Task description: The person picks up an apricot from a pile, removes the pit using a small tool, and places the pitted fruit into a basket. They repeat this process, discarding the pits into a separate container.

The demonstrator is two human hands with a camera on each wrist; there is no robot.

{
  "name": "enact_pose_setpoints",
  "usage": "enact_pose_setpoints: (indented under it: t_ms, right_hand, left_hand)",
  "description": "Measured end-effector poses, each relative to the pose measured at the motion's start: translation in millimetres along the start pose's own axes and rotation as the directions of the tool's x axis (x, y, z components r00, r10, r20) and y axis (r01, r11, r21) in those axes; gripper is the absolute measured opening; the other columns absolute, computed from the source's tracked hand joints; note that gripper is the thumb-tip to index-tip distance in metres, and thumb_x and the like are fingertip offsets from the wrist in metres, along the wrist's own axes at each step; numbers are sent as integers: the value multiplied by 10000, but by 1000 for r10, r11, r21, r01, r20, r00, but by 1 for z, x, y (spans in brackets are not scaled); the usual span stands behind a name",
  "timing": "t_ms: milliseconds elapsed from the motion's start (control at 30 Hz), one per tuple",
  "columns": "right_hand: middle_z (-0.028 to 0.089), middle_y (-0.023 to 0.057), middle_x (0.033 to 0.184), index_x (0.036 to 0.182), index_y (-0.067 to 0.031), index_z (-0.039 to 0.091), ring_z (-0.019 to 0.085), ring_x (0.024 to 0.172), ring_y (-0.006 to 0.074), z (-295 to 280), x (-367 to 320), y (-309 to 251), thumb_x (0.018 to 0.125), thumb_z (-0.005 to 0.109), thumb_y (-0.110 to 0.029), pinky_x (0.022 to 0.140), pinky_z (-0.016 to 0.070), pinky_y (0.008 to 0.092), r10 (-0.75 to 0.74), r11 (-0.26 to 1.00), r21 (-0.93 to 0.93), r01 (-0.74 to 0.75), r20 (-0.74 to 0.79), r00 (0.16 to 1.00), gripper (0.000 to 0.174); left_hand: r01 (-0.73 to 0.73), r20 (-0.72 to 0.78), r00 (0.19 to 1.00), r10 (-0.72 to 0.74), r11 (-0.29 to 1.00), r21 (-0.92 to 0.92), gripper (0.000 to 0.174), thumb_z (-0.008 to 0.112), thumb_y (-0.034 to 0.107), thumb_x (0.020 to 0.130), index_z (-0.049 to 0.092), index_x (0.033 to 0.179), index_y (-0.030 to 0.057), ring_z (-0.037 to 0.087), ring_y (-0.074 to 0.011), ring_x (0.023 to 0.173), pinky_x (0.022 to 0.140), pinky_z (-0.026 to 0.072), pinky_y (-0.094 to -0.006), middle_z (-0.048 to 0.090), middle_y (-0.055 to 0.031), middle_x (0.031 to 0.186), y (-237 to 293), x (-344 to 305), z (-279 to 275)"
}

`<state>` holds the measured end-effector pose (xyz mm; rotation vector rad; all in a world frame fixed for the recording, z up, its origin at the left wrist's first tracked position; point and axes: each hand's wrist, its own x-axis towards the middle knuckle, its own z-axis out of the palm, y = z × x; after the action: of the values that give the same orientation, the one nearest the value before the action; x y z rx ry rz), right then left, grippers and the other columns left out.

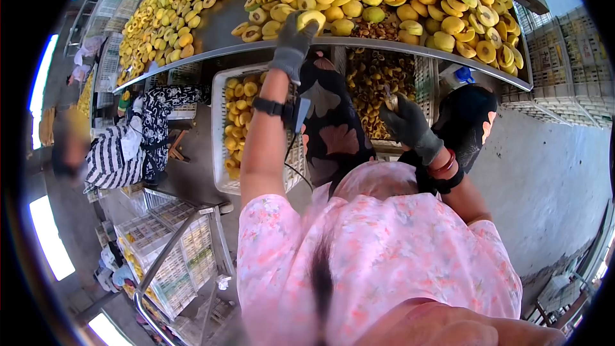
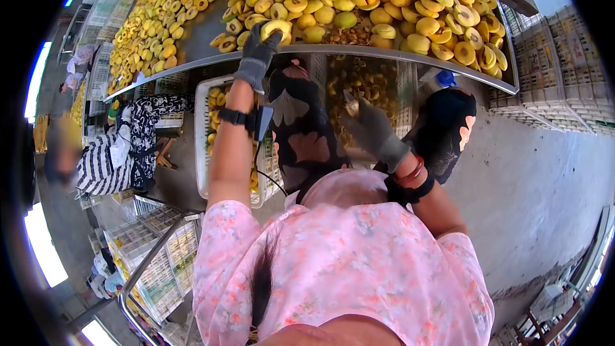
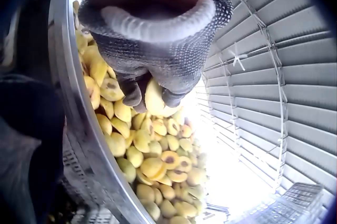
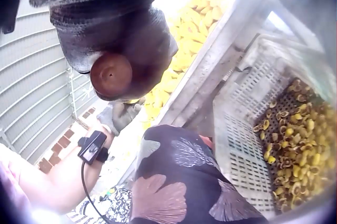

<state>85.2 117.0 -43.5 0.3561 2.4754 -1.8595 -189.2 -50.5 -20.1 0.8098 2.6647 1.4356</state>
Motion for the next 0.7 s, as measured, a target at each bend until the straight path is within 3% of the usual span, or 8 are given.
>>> enact_pose_setpoints:
  t_ms: [100,167,267,333,367,500,600,700]
  right_hand:
    - [462,-50,584,852,-63,482,430,445,42,1,4,-33,860,555,-132,400,340,218,-15,984,181,9,32,999,100]
    - [468,67,594,887,-22,503,404,527,86,2,2,-61,823,589,-179,484,378,286,-64,964,259,64,-9,998,191]
    - [532,152,644,891,-13,510,518,574,208,3,4,-56,794,616,-201,551,423,354,-148,979,132,158,-82,986,236]
    - [564,171,671,885,-14,506,588,617,300,5,4,-58,792,612,-202,570,437,379,-227,973,-11,229,-171,959,235]
    - [590,199,719,909,-18,517,593,734,391,2,1,-60,790,603,-201,604,454,408,-189,981,-77,178,-171,967,235]
    - [602,203,752,974,-29,528,604,763,386,0,-12,-69,798,584,-179,622,475,392,-190,982,-32,187,-229,955,238]
    - [588,68,746,1015,-19,516,528,651,112,0,-14,-64,830,570,-102,596,450,302,-240,970,-22,241,-214,947,209]
    - [586,73,744,1024,-12,510,525,647,115,-1,-18,-72,830,558,-93,599,450,301,-169,983,43,180,-185,968,216]
  left_hand:
    - [174,113,985,-134,826,-536,416,586,289,860,500,1191,52,615,-218,895,720,507,-280,610,-128,1037,58,-50,9]
    - [219,167,976,-142,641,-736,389,542,287,894,498,1196,45,615,-178,857,693,506,-248,607,-111,1027,74,-77,19]
    - [255,214,967,-140,583,-772,371,486,304,929,499,1199,50,614,-177,857,710,510,-265,598,-100,1045,118,-105,18]
    - [-107,22,989,144,820,-562,383,464,344,940,508,1187,55,575,-166,956,803,481,-282,576,-92,1091,122,-119,26]
    - [-38,59,994,89,811,-584,389,468,352,938,510,1185,54,564,-164,980,828,468,-285,573,-92,1100,125,-121,29]
    - [-37,47,996,70,865,-501,412,490,378,927,490,1167,43,541,-156,998,876,430,-287,574,-92,1081,140,-135,35]
    - [-163,-57,986,154,861,-482,386,491,346,929,473,1144,27,565,-182,934,827,456,-302,574,-103,1045,137,-138,51]
    - [-224,-127,974,186,863,-452,367,474,320,937,468,1137,12,578,-206,902,794,469,-314,573,-126,1021,138,-142,60]
